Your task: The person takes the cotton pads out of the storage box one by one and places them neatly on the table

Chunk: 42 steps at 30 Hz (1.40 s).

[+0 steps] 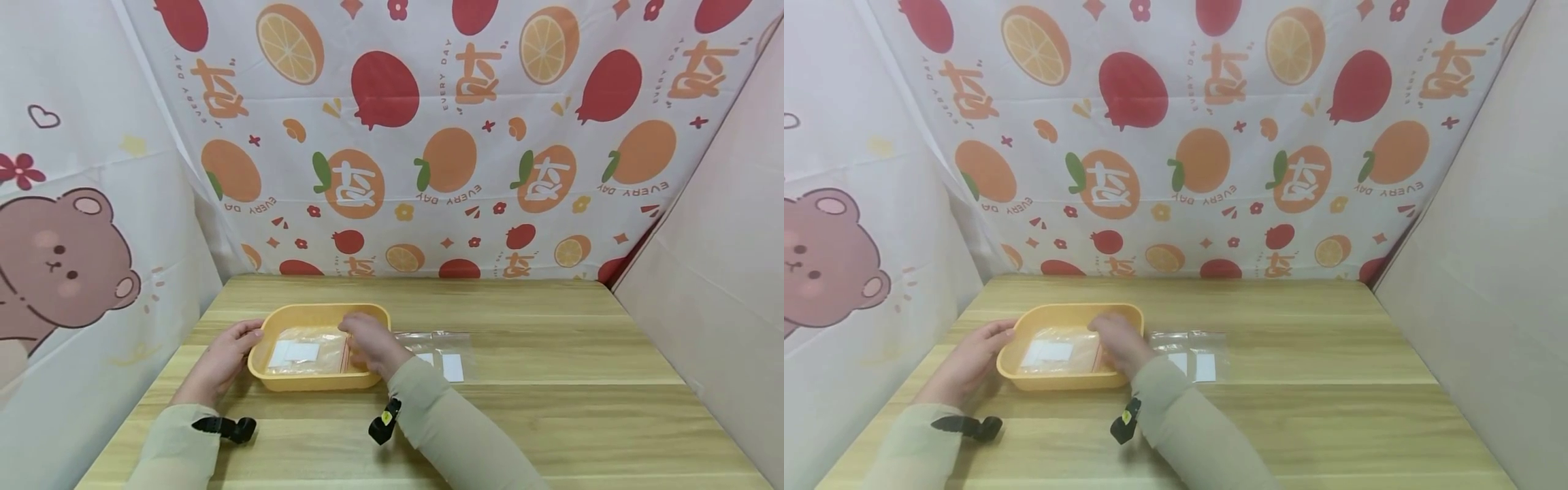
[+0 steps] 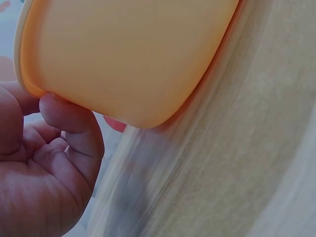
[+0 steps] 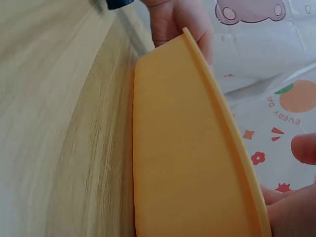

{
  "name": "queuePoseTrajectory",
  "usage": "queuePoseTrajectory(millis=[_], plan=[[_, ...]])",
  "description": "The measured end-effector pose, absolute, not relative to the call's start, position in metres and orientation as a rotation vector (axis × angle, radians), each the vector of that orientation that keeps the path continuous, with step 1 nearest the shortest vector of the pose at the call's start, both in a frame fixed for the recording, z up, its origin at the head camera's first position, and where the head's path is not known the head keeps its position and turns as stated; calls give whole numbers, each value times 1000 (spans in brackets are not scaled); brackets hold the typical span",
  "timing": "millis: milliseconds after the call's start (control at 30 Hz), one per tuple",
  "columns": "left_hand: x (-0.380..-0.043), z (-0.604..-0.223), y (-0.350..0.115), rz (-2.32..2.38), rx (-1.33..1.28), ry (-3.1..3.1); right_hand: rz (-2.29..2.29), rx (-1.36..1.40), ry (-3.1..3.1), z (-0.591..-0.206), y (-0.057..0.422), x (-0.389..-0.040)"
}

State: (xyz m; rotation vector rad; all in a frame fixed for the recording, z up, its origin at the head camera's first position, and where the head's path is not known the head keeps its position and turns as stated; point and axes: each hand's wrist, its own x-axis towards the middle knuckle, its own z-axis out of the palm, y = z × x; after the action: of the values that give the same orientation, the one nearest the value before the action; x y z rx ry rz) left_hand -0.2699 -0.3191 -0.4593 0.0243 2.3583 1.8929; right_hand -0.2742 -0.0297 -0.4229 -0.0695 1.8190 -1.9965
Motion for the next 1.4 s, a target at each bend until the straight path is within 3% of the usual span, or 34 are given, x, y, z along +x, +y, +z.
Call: queuePoseTrajectory(millis=[267,1400], plan=[[-270,-460,-320,1912,38,2358,-1956,-136,1921,-422,-30,-272],[-270,-455,-320,1865,-2,2367,-2032,123,1710,-424,-39,-288]])
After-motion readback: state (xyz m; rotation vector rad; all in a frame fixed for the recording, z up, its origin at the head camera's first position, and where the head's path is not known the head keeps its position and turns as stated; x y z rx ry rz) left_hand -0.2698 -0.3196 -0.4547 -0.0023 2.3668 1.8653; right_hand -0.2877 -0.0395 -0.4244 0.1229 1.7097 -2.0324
